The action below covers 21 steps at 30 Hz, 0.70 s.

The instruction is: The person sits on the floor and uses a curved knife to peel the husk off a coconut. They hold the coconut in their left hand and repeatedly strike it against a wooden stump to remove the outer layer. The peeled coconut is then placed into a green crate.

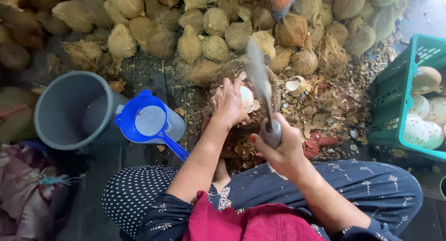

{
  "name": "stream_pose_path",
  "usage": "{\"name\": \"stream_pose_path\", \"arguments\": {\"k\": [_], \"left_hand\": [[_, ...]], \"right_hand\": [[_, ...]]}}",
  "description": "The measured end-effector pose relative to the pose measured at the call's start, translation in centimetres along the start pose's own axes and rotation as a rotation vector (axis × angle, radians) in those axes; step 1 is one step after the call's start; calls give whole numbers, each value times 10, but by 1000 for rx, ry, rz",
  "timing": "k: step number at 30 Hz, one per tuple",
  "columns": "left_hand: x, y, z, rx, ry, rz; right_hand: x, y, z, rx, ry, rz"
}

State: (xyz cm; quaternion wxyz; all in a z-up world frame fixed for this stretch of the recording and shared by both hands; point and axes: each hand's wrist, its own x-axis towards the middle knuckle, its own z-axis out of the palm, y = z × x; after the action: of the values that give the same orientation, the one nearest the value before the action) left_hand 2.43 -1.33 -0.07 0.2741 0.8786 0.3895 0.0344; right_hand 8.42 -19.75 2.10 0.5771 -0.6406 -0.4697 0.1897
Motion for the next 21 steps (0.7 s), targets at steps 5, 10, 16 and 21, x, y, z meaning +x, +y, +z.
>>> {"name": "stream_pose_path", "arguments": {"k": [5, 10, 16, 21], "left_hand": [[1, -19, 13, -4, 6, 51], [-7, -32, 8, -32, 55, 105], [-4, -22, 12, 20, 42, 69], [12, -28, 23, 97, 44, 104]], "right_hand": [[-10, 103, 20, 277, -47, 659], [0, 59, 20, 534, -15, 884], [2, 5, -3, 103, -65, 169], [-13, 112, 36, 478, -64, 836]]}}
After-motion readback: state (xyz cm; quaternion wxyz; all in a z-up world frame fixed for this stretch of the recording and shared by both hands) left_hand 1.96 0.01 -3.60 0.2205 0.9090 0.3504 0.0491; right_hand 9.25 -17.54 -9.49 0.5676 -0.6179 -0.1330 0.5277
